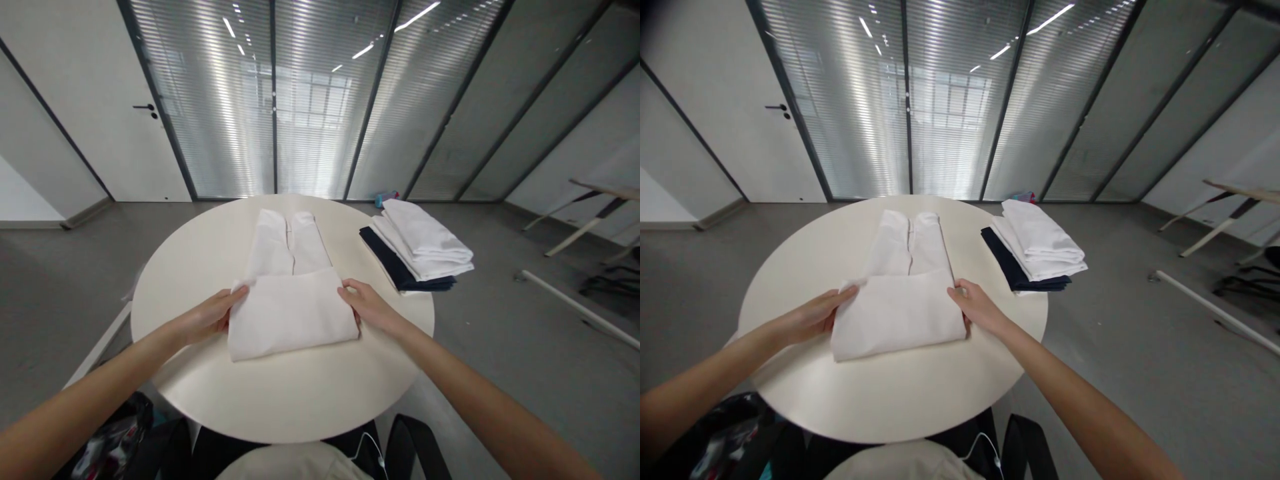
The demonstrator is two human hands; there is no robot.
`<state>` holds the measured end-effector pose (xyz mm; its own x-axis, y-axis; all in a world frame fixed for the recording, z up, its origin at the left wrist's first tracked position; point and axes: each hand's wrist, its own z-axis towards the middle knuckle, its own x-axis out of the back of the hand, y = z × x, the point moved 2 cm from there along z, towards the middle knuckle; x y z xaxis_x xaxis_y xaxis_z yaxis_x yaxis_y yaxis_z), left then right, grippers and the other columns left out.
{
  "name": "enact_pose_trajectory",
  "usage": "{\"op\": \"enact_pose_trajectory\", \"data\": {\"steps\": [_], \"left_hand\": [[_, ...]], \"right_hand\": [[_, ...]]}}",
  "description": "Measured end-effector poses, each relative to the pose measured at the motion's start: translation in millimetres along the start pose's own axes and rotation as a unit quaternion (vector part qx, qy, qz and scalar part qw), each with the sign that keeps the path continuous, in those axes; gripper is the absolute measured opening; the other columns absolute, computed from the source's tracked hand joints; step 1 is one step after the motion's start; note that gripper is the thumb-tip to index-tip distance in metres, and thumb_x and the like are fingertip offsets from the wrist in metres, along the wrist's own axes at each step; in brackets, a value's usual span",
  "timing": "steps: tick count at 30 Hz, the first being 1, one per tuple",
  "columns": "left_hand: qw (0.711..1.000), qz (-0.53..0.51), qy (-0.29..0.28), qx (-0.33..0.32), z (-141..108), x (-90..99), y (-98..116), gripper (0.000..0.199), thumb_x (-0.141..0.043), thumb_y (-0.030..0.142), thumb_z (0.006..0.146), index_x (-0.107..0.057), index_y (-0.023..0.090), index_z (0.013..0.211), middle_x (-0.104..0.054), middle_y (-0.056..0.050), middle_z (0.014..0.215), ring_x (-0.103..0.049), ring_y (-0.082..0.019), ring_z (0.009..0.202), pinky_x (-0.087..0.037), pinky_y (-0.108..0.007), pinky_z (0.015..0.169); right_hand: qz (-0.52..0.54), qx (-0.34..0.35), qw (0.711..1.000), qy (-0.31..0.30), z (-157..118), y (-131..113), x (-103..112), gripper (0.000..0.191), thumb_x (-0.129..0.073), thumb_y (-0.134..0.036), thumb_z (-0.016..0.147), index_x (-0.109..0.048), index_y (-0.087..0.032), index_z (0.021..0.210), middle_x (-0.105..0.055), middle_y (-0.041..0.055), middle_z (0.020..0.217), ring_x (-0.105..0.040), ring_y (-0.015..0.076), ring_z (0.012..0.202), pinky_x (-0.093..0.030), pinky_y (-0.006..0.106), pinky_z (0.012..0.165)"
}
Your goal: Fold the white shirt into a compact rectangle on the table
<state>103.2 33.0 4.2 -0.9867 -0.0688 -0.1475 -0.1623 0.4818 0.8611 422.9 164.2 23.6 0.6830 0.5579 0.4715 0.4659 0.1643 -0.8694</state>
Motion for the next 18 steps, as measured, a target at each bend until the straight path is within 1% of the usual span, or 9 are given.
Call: {"op": "enact_pose_trajectory", "data": {"steps": [2,3,6,7,9,11,14,16,18], "left_hand": [[1.0,0.004,0.009,-0.015,-0.5,0.2,-1.3,0.069,-0.073,0.07,0.076,-0.066,0.016,0.119,-0.074,-0.013,0.107,-0.071,-0.027,0.093,-0.057,-0.032,0.071],[1.0,0.006,0.014,-0.017,1.1,0.4,-1.5,0.07,-0.072,0.071,0.076,-0.065,0.016,0.119,-0.074,-0.013,0.106,-0.071,-0.027,0.092,-0.057,-0.032,0.071],[1.0,0.009,0.01,0.001,9.5,0.9,0.7,0.075,-0.073,0.074,0.073,-0.062,0.017,0.121,-0.073,-0.013,0.106,-0.071,-0.025,0.086,-0.058,-0.033,0.068],[1.0,0.008,0.004,0.008,11.6,0.9,2.6,0.077,-0.075,0.073,0.071,-0.062,0.017,0.122,-0.073,-0.013,0.106,-0.07,-0.025,0.086,-0.058,-0.033,0.068],[1.0,0.012,0.002,0.005,11.2,-0.1,7.8,0.078,-0.078,0.071,0.07,-0.06,0.019,0.126,-0.072,-0.013,0.108,-0.07,-0.025,0.086,-0.058,-0.033,0.067],[0.998,0.034,0.045,-0.031,3.8,-1.7,13.9,0.08,-0.077,0.068,0.073,-0.054,0.023,0.134,-0.071,-0.011,0.107,-0.07,-0.023,0.081,-0.057,-0.032,0.064],[0.977,0.078,0.144,-0.134,-13.9,-7.4,19.8,0.084,-0.076,0.059,0.078,-0.039,0.03,0.147,-0.068,-0.006,0.102,-0.068,-0.019,0.078,-0.055,-0.028,0.063],[0.968,0.084,0.15,-0.185,-20.2,-13.2,17.5,0.087,-0.08,0.051,0.075,-0.036,0.031,0.148,-0.067,-0.006,0.109,-0.068,-0.019,0.085,-0.055,-0.028,0.067],[0.966,0.079,0.123,-0.213,-17.1,-17.2,11.2,0.085,-0.083,0.044,0.07,-0.041,0.029,0.143,-0.064,-0.008,0.117,-0.067,-0.019,0.088,-0.056,-0.029,0.069]], "right_hand": [[0.001,0.004,1.0,-0.001,-6.5,3.2,0.9,0.032,-0.048,-0.054,0.092,-0.052,-0.023,0.099,-0.054,-0.005,0.059,-0.054,0.018,0.052,-0.039,0.027,0.051],[-0.009,0.018,1.0,0.017,-6.7,4.2,1.0,0.027,-0.047,-0.05,0.093,-0.05,-0.023,0.097,-0.056,-0.0043,0.062,-0.056,0.0183,0.056,-0.041,0.027,0.054],[-0.095,0.045,0.99,0.091,1.2,4.6,-1.0,0.013,-0.045,-0.035,0.095,-0.049,-0.023,0.093,-0.064,0.0013,0.081,-0.063,0.0209,0.08,-0.046,0.031,0.073],[-0.128,0.041,0.986,0.102,5.1,3.9,-2.2,0.009,-0.045,-0.031,0.095,-0.049,-0.023,0.092,-0.065,0.0032,0.087,-0.064,0.0216,0.087,-0.046,0.032,0.078],[-0.179,0.02,0.979,0.091,11.8,2.1,-4.5,0.006,-0.045,-0.026,0.096,-0.049,-0.022,0.092,-0.067,0.0062,0.095,-0.064,0.0226,0.095,-0.044,0.032,0.084],[-0.21,-0.005,0.975,0.068,15.8,0.5,-5.3,0.007,-0.045,-0.024,0.098,-0.049,-0.022,0.094,-0.068,0.0085,0.097,-0.064,0.0234,0.097,-0.043,0.031,0.084],[-0.239,-0.028,0.969,0.055,18.4,-0.1,-4.6,0.01,-0.043,-0.025,0.1,-0.052,-0.02,0.098,-0.069,0.0108,0.098,-0.064,0.0242,0.096,-0.043,0.03,0.081],[-0.248,-0.029,0.967,0.052,19.9,0.5,-4.6,0.011,-0.043,-0.024,0.101,-0.053,-0.019,0.1,-0.07,0.012,0.099,-0.065,0.0242,0.096,-0.043,0.029,0.08],[-0.252,-0.03,0.966,0.057,21.4,1.6,-4.6,0.012,-0.044,-0.023,0.1,-0.055,-0.018,0.1,-0.07,0.0128,0.102,-0.065,0.0237,0.096,-0.043,0.029,0.08]]}}
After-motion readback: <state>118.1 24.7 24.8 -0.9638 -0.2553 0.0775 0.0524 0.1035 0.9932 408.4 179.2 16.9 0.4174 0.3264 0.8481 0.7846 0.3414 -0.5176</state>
